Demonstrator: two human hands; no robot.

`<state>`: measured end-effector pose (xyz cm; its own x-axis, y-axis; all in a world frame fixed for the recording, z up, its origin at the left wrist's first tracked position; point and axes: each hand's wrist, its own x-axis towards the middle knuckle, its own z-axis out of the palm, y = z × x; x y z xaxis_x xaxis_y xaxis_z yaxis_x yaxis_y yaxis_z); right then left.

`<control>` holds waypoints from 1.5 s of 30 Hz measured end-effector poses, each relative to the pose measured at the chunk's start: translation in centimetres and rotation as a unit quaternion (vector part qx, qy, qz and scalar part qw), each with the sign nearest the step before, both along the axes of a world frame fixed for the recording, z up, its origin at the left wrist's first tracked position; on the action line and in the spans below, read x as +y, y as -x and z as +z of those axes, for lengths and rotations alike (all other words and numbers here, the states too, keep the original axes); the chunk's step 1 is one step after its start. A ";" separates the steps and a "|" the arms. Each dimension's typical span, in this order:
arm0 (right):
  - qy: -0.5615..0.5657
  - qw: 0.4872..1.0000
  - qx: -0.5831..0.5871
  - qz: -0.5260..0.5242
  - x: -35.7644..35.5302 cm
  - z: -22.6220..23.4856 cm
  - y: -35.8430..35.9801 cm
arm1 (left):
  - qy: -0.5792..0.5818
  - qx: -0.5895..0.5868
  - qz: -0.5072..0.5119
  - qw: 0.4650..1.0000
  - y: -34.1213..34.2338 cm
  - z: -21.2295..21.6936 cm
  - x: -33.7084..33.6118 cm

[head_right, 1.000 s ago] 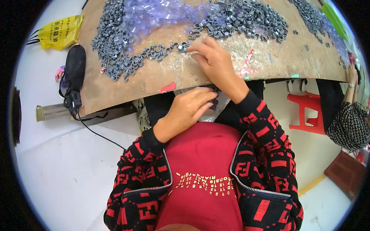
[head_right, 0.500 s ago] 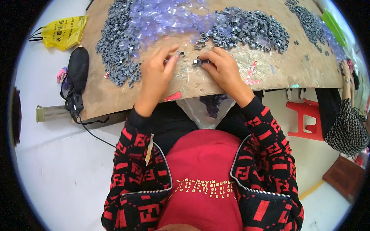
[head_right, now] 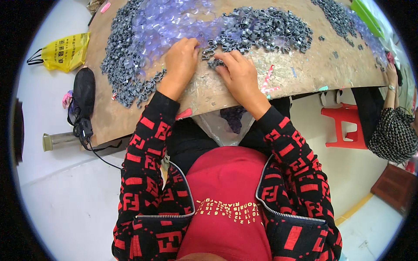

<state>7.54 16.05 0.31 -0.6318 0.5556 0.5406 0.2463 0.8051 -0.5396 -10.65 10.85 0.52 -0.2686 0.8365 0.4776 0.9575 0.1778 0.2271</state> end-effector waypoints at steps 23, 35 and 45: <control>0.128 0.991 0.014 0.037 0.8 -0.3 -0.2 | -0.125 -0.782 -0.079 0.606 -4.5 1.6 -9.5; 0.006 0.997 -0.018 0.074 1.9 1.4 1.0 | -0.212 -0.817 -0.154 0.513 -3.8 -0.4 -10.7; -0.069 0.991 -0.083 0.079 2.0 1.1 1.7 | -0.198 -0.798 -0.154 0.548 -4.2 -0.4 -10.5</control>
